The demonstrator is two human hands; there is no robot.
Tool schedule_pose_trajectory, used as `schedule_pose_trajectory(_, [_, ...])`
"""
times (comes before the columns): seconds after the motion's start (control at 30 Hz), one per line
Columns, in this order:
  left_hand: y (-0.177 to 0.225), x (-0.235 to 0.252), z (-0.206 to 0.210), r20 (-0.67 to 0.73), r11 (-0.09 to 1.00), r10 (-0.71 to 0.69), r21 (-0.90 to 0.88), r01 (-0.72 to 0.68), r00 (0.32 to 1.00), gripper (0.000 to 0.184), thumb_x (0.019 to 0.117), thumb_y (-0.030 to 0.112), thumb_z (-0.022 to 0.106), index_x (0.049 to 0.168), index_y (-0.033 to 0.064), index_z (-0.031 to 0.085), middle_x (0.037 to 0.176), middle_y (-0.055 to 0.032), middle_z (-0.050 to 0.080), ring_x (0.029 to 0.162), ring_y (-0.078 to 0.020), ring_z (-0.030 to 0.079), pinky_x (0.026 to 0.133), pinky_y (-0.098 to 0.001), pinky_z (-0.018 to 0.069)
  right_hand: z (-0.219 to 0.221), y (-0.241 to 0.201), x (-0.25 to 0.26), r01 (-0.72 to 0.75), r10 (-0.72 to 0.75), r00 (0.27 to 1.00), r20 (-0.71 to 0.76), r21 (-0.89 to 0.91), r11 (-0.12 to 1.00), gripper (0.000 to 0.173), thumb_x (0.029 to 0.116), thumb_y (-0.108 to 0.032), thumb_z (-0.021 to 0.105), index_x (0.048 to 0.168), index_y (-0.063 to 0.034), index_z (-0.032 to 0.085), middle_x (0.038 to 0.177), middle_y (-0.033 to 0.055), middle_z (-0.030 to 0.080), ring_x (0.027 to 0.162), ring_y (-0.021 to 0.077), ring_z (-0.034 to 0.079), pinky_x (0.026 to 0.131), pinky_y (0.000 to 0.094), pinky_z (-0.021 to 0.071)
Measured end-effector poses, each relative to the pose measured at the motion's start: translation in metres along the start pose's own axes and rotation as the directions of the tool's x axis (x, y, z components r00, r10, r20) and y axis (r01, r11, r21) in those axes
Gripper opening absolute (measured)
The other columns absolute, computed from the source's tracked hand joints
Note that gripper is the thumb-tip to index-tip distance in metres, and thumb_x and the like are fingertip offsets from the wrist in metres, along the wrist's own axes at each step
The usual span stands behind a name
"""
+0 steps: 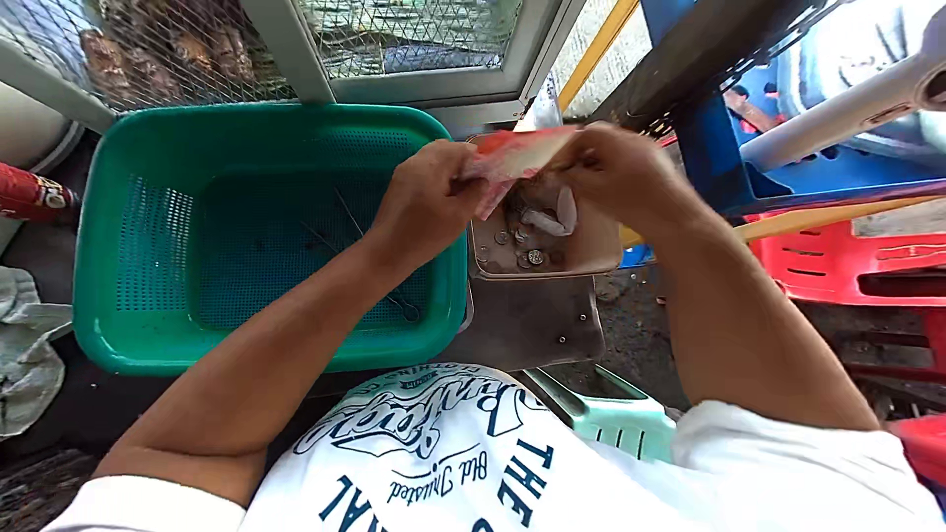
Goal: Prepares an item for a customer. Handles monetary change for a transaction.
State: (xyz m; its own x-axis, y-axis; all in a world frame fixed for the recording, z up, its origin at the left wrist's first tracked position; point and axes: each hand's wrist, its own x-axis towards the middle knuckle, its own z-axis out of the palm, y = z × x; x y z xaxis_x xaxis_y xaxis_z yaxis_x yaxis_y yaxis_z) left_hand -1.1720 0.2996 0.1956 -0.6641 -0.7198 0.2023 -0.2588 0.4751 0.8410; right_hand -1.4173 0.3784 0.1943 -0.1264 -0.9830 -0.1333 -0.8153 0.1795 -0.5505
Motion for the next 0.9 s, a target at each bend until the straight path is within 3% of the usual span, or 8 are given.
schedule_pose_trajectory(0.07, [0.0,0.004,0.013,0.133,0.976,0.084,0.189,-0.109,0.987,0.021,0.0977,0.011,0.063,0.114,0.0004,0.072,0.106,-0.0162,0.07,0.103,-0.0248,0.067,0.093,-0.0402,0.0542,-0.022,-0.007,-0.031,-0.103,0.129,0.967,-0.221,0.126,0.987,0.033,0.099,-0.024,0.066,0.119,0.0014,0.061,0.107,0.0175,0.067,0.092,0.0247,0.067,0.083,0.0476,0.0556])
schedule_pose_trajectory(0.13, [0.001,0.006,0.027,0.337,0.941,0.024,0.311,-0.136,0.941,0.037,0.0942,0.007,0.063,0.131,0.0057,0.067,0.124,-0.0191,0.066,0.12,-0.0361,0.06,0.102,-0.0542,0.0482,-0.022,-0.015,-0.053,-0.068,0.184,0.932,-0.311,0.35,0.934,0.021,0.0967,-0.024,0.069,0.11,-0.0112,0.06,0.084,-0.0039,0.063,0.061,0.0013,0.054,0.056,0.0208,0.0477])
schedule_pose_trajectory(0.2, [0.009,-0.001,0.029,0.428,0.919,-0.02,0.363,-0.152,0.903,0.057,0.0919,0.005,0.065,0.148,0.0088,0.054,0.149,-0.0205,0.051,0.141,-0.0403,0.044,0.111,-0.0611,0.0377,-0.01,-0.025,-0.067,0.07,0.147,0.964,-0.222,0.745,0.663,0.01,0.0983,-0.012,0.063,0.099,-0.0199,0.057,0.067,-0.0104,0.057,0.043,-0.0032,0.042,0.038,0.0128,0.0368])
schedule_pose_trajectory(0.33, [0.017,-0.029,-0.011,0.337,0.948,0.069,0.27,-0.166,0.939,0.058,0.0906,0.002,0.063,0.148,0.0126,0.055,0.155,-0.0187,0.045,0.147,-0.0378,0.037,0.117,-0.0582,0.0317,0.023,-0.053,-0.074,0.03,0.106,0.994,-0.033,0.999,0.03,0.02,0.1043,-0.016,0.047,0.092,-0.0221,0.061,0.071,-0.0063,0.058,0.053,0.0004,0.05,0.047,0.0141,0.0417])
schedule_pose_trajectory(0.5, [-0.007,-0.097,-0.107,0.145,0.976,0.087,0.184,-0.114,0.986,0.044,0.0975,0.011,0.059,0.141,0.0131,0.062,0.155,-0.0114,0.048,0.145,-0.0276,0.042,0.117,-0.0475,0.0387,0.064,-0.13,-0.075,0.072,0.214,0.977,-0.014,0.961,-0.266,0.022,0.1095,-0.015,0.039,0.104,-0.011,0.059,0.096,0.0102,0.073,0.084,0.021,0.075,0.073,0.0347,0.0648])
schedule_pose_trajectory(0.57, [-0.03,-0.137,-0.15,0.021,0.983,0.092,0.157,-0.094,0.996,0.041,0.0981,0.016,0.059,0.139,0.0119,0.063,0.153,-0.0088,0.051,0.143,-0.0226,0.045,0.115,-0.0444,0.041,0.079,-0.164,-0.071,0.027,0.143,0.99,0.016,0.957,-0.288,0.026,0.1094,-0.015,0.039,0.1,-0.0101,0.062,0.098,0.0112,0.074,0.084,0.0199,0.075,0.07,0.0311,0.0641])
schedule_pose_trajectory(0.7, [-0.096,-0.234,-0.25,-0.32,0.999,-0.001,0.031,0.012,0.947,0.037,0.0974,0.016,0.06,0.133,0.0068,0.066,0.149,-0.0087,0.054,0.136,-0.0181,0.053,0.108,-0.0372,0.05,0.111,-0.241,-0.045,-0.048,0.018,0.999,0.051,0.987,-0.152,0.021,0.1082,-0.015,0.044,0.098,-0.0119,0.061,0.097,0.0073,0.07,0.072,0.0103,0.069,0.056,0.0198,0.0566])
schedule_pose_trajectory(0.9, [-0.221,-0.366,-0.394,-0.647,0.889,-0.205,0.191,0.417,0.734,0.037,0.097,0.008,0.057,0.131,-0.0051,0.063,0.14,-0.0265,0.057,0.135,-0.0367,0.053,0.113,-0.0506,0.0421,0.147,-0.401,0.025,-0.027,-0.137,0.989,0.057,0.977,0.213,0.015,0.1029,-0.013,0.05,0.09,-0.0145,0.058,0.077,-0.0015,0.06,0.051,0.0019,0.048,0.043,0.0146,0.0379])
